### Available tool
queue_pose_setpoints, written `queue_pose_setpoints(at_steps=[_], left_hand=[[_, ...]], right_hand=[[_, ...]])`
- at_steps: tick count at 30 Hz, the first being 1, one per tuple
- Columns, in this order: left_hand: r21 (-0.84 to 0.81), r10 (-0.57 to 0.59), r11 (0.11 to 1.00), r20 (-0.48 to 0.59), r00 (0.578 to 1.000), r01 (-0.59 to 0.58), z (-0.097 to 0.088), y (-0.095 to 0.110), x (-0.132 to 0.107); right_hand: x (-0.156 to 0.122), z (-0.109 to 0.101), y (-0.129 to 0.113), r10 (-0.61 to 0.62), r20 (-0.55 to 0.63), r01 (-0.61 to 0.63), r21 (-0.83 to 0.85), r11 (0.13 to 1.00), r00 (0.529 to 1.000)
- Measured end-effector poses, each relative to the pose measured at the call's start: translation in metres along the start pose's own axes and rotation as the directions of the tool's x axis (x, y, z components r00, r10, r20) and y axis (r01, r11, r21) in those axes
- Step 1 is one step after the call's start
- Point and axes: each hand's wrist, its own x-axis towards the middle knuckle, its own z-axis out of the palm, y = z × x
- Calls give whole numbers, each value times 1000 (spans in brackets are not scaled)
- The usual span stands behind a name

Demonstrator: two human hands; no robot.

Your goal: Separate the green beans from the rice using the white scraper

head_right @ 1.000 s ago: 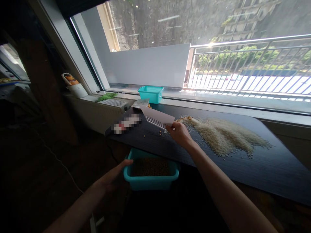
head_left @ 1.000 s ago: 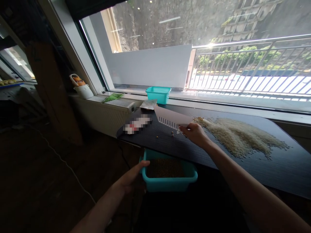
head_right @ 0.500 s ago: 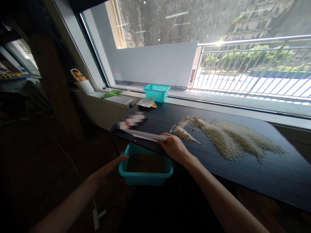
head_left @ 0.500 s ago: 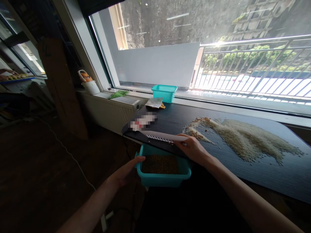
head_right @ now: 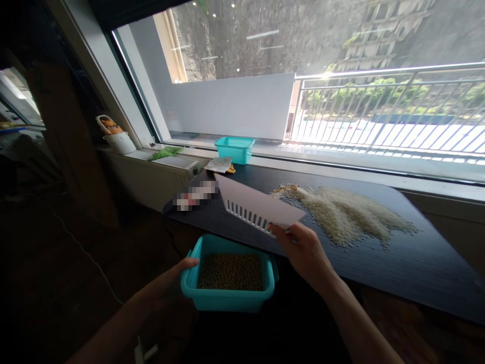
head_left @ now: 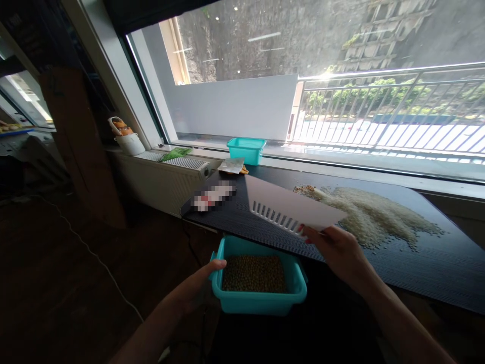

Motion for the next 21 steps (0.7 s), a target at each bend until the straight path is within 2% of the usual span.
queue_pose_setpoints(at_steps=[2,4,6,8,11,13,17,21], left_hand=[[12,-18,1000,66,998,17,14,-6,9],[31,-34,999,119,992,30,28,-10,17],[49,-48,998,151,987,41,41,-14,24],[62,-54,997,161,985,45,51,-16,27],[73,-75,995,150,986,65,59,-18,30],[72,-92,994,141,986,82,62,-19,31],[73,-86,994,132,988,77,64,-20,33],[67,-94,994,145,985,85,65,-20,34]], right_hand=[[-3,-30,16,56,-175,-65,-49,997,983],[-2,-60,30,101,-277,-149,-157,976,955],[2,-83,40,110,-321,-213,-306,928,941],[9,-97,48,48,-312,-186,-428,884,949],[19,-101,53,-71,-224,-56,-513,857,972],[26,-97,55,-102,-182,-11,-532,847,978],[33,-93,55,-76,-133,-3,-511,860,988],[25,-96,54,-15,-101,-28,-411,911,995]])
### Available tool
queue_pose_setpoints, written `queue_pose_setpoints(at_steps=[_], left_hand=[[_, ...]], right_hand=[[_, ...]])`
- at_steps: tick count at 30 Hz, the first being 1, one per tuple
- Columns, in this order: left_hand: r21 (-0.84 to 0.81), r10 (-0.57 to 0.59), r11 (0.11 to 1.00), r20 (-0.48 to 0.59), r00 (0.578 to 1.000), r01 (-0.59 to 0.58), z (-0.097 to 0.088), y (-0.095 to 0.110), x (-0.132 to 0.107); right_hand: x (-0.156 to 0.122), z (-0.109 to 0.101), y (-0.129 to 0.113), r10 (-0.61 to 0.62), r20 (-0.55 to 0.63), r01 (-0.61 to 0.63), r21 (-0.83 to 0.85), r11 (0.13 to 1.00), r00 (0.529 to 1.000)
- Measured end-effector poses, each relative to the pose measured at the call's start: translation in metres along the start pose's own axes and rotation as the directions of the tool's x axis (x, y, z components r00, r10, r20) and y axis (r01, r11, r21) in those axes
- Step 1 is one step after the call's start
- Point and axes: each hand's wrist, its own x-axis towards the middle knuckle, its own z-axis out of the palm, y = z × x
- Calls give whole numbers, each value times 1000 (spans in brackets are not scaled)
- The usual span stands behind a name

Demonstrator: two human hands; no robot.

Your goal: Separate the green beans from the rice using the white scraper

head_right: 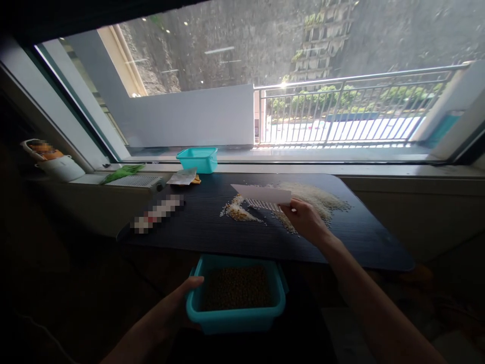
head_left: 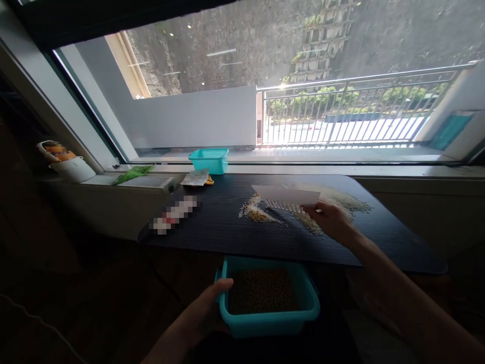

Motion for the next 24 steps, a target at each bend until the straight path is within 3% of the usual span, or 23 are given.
queue_pose_setpoints(at_steps=[5,14,24], left_hand=[[-14,-2,1000,20,1000,2,6,0,0],[-19,-4,1000,22,1000,4,10,2,1],[-32,0,999,18,1000,1,8,0,5]], right_hand=[[-15,-9,-4,37,6,-38,146,989,999],[-17,4,1,52,11,-53,172,984,999],[-33,-3,-6,116,23,-118,250,961,993]])
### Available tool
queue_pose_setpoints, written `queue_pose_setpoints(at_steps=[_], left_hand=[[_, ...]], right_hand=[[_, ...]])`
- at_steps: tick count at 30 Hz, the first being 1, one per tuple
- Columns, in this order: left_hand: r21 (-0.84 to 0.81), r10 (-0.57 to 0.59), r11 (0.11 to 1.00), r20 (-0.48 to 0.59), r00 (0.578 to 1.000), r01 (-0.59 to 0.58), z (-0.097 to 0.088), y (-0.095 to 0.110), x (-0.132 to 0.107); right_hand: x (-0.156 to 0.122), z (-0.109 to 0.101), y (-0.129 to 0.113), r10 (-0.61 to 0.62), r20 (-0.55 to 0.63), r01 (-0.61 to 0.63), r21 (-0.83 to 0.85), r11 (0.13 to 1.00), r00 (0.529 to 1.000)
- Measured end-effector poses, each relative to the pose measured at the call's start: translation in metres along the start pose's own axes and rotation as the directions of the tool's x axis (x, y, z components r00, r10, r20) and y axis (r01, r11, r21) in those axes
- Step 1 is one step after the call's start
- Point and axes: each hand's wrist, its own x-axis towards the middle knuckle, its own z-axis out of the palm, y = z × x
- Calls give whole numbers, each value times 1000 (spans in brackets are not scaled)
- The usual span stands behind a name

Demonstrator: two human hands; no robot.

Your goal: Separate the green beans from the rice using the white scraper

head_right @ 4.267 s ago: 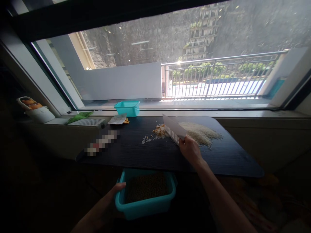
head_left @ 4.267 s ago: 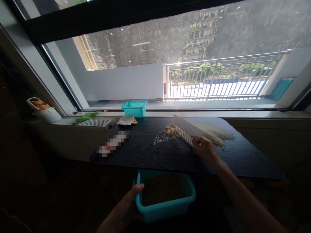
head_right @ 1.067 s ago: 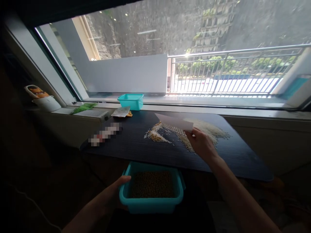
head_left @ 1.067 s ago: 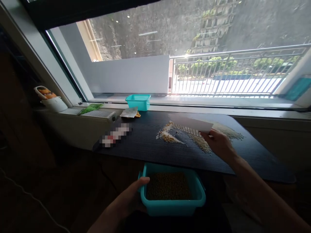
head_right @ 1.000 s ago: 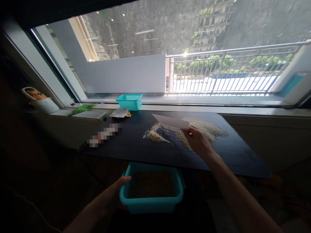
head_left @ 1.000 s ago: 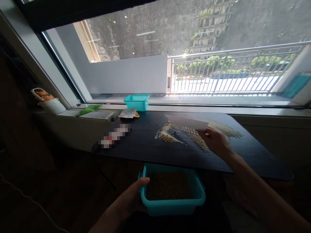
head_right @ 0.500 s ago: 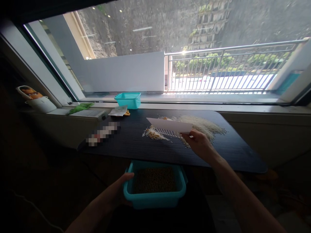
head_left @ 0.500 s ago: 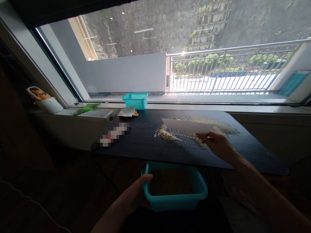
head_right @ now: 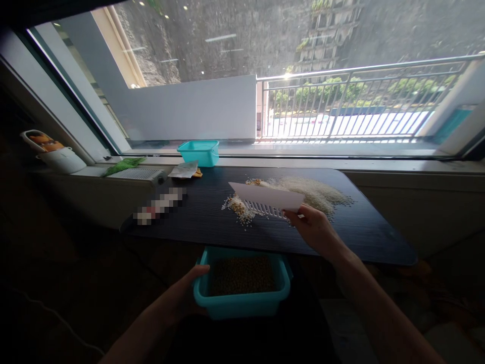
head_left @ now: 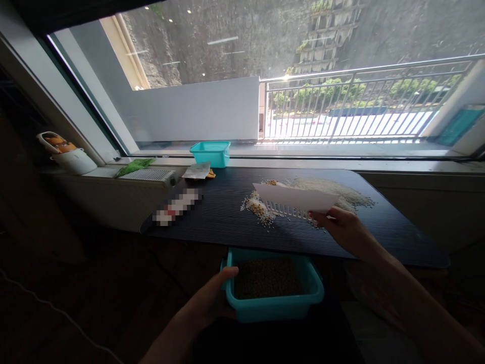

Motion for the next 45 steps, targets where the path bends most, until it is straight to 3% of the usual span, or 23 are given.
queue_pose_setpoints(at_steps=[15,37,45], left_hand=[[6,-4,1000,-26,1000,5,2,1,-3],[-17,13,1000,-33,999,-14,-1,2,-7],[-13,27,1000,-10,1000,-27,0,5,-7]], right_hand=[[-18,-3,8,17,13,-17,12,1000,1000],[-29,5,-10,-21,122,22,-2,1000,992],[-44,-9,-20,56,54,-57,5,998,997]])
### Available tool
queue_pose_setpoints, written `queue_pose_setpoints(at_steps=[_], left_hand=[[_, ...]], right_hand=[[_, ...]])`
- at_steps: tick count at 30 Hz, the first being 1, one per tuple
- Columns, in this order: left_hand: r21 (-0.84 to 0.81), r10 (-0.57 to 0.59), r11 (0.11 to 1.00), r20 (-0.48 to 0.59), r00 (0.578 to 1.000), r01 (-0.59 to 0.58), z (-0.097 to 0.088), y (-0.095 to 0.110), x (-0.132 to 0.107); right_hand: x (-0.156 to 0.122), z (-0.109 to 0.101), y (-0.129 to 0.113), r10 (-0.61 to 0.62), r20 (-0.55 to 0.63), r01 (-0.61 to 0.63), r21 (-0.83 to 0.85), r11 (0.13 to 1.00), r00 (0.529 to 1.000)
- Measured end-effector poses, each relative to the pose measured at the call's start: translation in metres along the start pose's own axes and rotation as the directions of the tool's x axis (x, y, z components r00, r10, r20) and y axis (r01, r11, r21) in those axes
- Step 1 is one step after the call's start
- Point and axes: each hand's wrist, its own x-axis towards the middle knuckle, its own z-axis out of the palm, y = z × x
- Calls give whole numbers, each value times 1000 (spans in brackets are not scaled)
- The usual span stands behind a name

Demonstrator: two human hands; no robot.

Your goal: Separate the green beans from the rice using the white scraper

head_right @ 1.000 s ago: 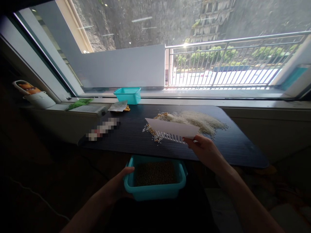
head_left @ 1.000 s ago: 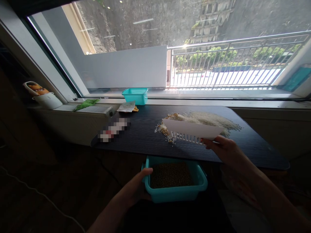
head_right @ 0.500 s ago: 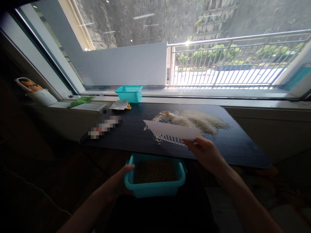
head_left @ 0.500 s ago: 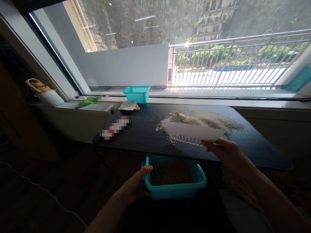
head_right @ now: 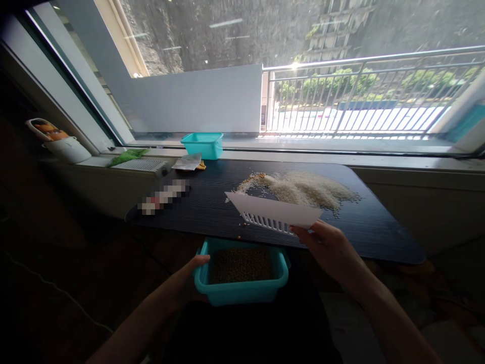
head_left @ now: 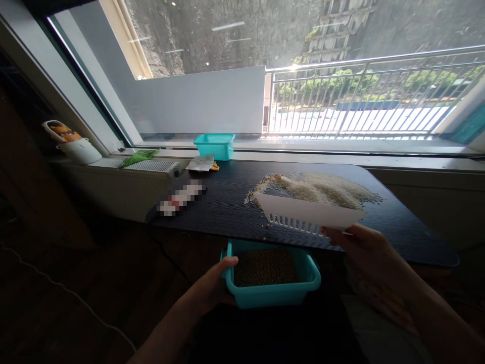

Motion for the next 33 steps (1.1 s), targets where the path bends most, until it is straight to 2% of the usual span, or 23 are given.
queue_pose_setpoints(at_steps=[6,13,19,22,24,27,29,33], left_hand=[[11,-7,1000,-16,1000,7,0,1,-2],[16,-4,1000,-42,999,4,-4,0,1],[10,10,1000,-98,995,-10,-15,4,-4],[1,26,1000,-132,991,-26,-23,8,-14],[-9,29,999,-162,986,-31,-29,10,-21],[-16,26,999,-215,976,-30,-37,10,-28],[-17,34,999,-240,970,-39,-41,9,-30],[-29,43,998,-221,974,-50,-40,7,-27]], right_hand=[[-3,7,2,-13,-8,13,-25,1000,1000],[8,22,3,-81,-29,81,8,997,996],[28,62,-8,-188,67,180,110,977,980],[34,83,-13,-200,116,181,154,971,973],[33,90,-17,-200,170,170,175,970,965],[24,85,-22,-194,265,139,215,967,944],[17,73,-22,-155,257,104,200,974,954],[12,48,-10,21,15,-23,132,991,1000]])
